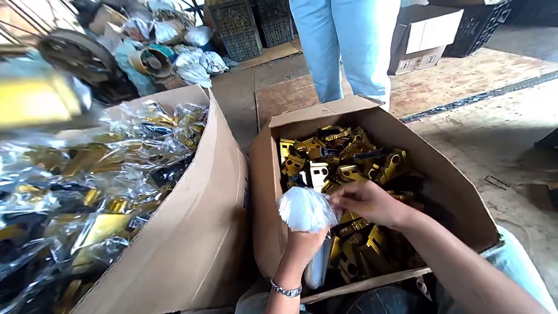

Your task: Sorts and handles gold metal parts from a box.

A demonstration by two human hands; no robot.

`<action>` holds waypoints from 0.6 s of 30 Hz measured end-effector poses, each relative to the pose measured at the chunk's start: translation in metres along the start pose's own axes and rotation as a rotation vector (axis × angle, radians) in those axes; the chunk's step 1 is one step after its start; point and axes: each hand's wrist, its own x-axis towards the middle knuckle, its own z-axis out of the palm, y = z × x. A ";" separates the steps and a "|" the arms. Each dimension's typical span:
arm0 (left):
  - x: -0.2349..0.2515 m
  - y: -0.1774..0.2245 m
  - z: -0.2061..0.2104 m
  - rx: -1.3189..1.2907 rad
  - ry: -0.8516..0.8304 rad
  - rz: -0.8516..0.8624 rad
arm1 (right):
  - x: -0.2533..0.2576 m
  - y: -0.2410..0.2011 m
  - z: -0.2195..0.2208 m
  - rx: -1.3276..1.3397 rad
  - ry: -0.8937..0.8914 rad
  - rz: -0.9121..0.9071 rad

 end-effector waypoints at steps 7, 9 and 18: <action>-0.012 -0.005 0.009 -0.106 -0.142 0.041 | -0.025 0.022 0.006 0.318 -0.105 0.251; -0.011 -0.007 0.014 -0.141 -0.141 0.053 | -0.027 0.023 0.002 0.428 -0.142 0.260; 0.018 -0.032 -0.007 0.168 -0.030 0.073 | -0.036 0.040 -0.010 0.437 -0.219 0.301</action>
